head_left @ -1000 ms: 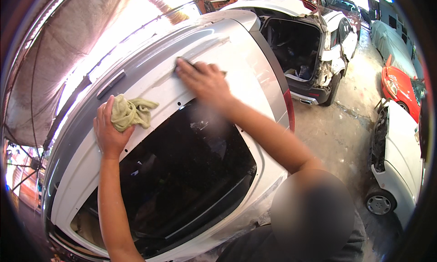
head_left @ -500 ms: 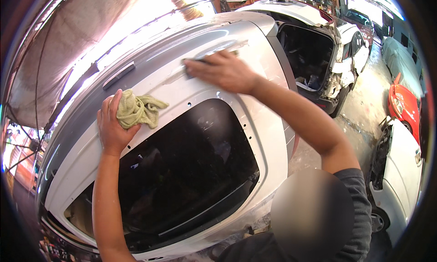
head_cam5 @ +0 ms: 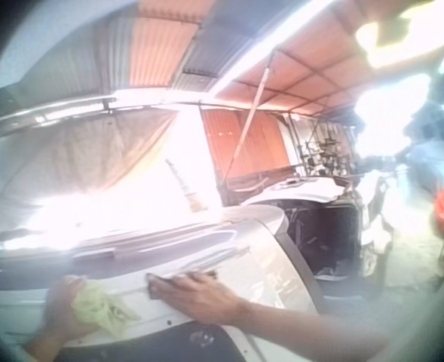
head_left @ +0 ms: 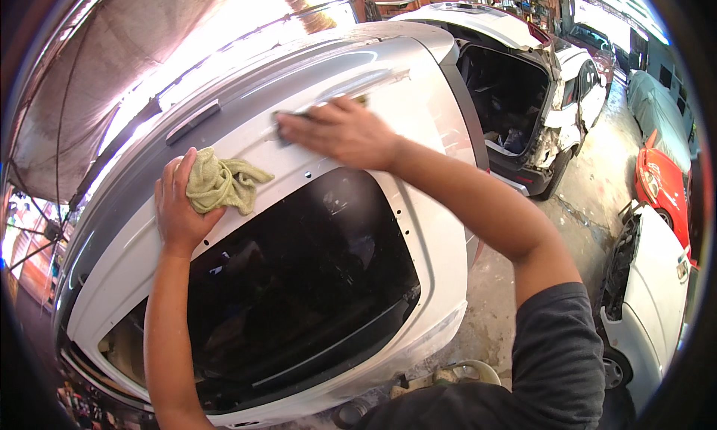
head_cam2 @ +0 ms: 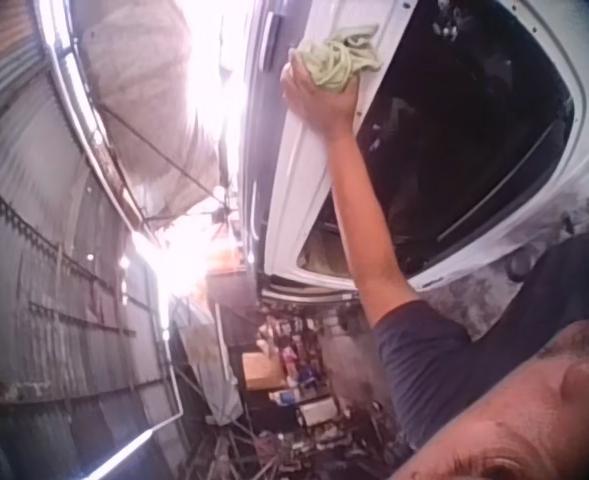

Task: The person scrubs the exterior surface of a white car door with a sponge and water, then wipes it dry with a cloth. The person also scrubs the top edge of the door and wipes it clean.

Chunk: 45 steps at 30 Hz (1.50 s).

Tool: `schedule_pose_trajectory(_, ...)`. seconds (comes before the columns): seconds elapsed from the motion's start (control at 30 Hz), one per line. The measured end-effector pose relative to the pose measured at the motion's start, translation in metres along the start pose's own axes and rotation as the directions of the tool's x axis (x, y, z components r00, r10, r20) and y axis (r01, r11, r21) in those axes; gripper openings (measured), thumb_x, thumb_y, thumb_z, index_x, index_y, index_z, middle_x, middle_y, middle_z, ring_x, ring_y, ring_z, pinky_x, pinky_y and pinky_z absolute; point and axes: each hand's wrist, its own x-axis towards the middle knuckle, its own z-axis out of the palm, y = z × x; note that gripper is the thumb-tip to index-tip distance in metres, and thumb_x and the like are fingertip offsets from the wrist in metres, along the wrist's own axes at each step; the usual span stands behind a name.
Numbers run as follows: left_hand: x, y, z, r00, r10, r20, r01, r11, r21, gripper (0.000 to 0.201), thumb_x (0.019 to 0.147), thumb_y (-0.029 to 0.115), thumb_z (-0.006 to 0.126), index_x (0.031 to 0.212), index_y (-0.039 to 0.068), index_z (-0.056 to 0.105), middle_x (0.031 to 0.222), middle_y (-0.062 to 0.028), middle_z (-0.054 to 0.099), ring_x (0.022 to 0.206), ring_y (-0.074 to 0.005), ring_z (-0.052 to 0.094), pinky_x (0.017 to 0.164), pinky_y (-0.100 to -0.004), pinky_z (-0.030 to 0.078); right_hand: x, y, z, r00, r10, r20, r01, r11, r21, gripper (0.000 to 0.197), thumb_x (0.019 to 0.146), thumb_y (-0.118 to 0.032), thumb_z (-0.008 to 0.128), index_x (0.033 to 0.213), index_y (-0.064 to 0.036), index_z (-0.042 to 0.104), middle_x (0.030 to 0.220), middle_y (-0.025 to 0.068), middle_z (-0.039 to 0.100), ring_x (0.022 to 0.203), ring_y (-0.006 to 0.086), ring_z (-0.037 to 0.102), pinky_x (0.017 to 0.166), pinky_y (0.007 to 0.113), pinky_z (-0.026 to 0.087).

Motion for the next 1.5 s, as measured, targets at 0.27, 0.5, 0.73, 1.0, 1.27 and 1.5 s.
schedule_pose_trajectory(0.27, 0.008, 0.01, 0.004, 1.0, 0.018, -0.018, -0.019, 1.0, -0.01, 0.107, 0.056, 0.033, 0.09, 0.152, 0.019, 0.047, 0.133, -0.0128, 0.058, 0.122, -0.0351, 0.056, 0.101, -0.0478, 0.043, -0.116, 0.086, -0.022, 0.956, 0.244, 0.164, -0.221, 0.964, -0.146, 0.06, 0.092, -0.016, 0.062, 0.151, -0.0156, 0.052, 0.167, 0.0003, 0.037, 0.121, 0.0192, 0.055, 0.097, 0.039, 0.047)
schedule_pose_trajectory(0.5, -0.001, -0.002, 0.005, 0.999, 0.032, -0.004, -0.032, 0.999, 0.003, 0.106, 0.058, 0.036, 0.089, 0.153, 0.017, 0.046, 0.133, -0.0139, 0.059, 0.123, -0.0357, 0.056, 0.101, -0.0491, 0.042, 0.003, -0.017, -0.011, 0.994, 0.069, 0.085, -0.073, 0.996, 0.046, 0.053, 0.096, -0.019, 0.053, 0.149, -0.0144, 0.054, 0.168, 0.0045, 0.035, 0.122, 0.02, 0.054, 0.098, 0.04, 0.047)
schedule_pose_trajectory(0.73, 0.005, 0.003, 0.004, 0.998, 0.056, -0.033, -0.056, 0.998, -0.005, 0.105, 0.058, 0.036, 0.088, 0.152, 0.016, 0.046, 0.134, -0.0142, 0.058, 0.123, -0.0359, 0.056, 0.101, -0.0492, 0.042, -0.122, 0.098, -0.022, 0.943, 0.293, 0.157, -0.273, 0.952, -0.138, 0.062, 0.094, -0.021, 0.063, 0.154, -0.0211, 0.049, 0.168, -0.0086, 0.036, 0.123, 0.0202, 0.057, 0.101, 0.039, 0.045)
schedule_pose_trajectory(1.0, -0.003, -0.004, 0.009, 1.0, 0.027, 0.004, -0.027, 0.999, 0.024, 0.105, 0.06, 0.038, 0.088, 0.153, 0.015, 0.045, 0.136, -0.0137, 0.057, 0.125, -0.0361, 0.055, 0.101, -0.0497, 0.042, -0.003, -0.025, -0.014, 0.99, 0.07, 0.125, -0.08, 0.994, 0.073, 0.06, 0.091, -0.015, 0.061, 0.151, -0.0127, 0.053, 0.163, 0.0061, 0.043, 0.126, 0.0196, 0.05, 0.099, 0.037, 0.046)
schedule_pose_trajectory(1.27, 0.005, -0.003, 0.005, 0.995, 0.091, -0.028, -0.091, 0.996, 0.004, 0.101, 0.065, 0.042, 0.087, 0.152, 0.014, 0.044, 0.137, -0.0149, 0.057, 0.125, -0.0369, 0.056, 0.103, -0.0497, 0.042, -0.097, 0.075, -0.008, 0.976, 0.214, 0.033, -0.211, 0.974, -0.085, 0.06, 0.09, -0.018, 0.063, 0.149, -0.0184, 0.055, 0.164, -0.0034, 0.043, 0.119, 0.0175, 0.055, 0.1, 0.037, 0.044)
schedule_pose_trajectory(1.5, 0.022, 0.02, 0.014, 0.985, 0.17, -0.025, -0.169, 0.985, 0.046, 0.088, 0.071, 0.028, 0.084, 0.15, 0.014, 0.048, 0.151, -0.0146, 0.052, 0.141, -0.0374, 0.047, 0.119, -0.0528, 0.033, -0.17, 0.042, -0.071, 0.749, 0.641, 0.168, -0.635, 0.767, -0.098, 0.052, 0.087, -0.002, 0.061, 0.138, -0.0114, 0.063, 0.158, 0.0015, 0.05, 0.108, 0.0248, 0.059, 0.095, 0.04, 0.045)
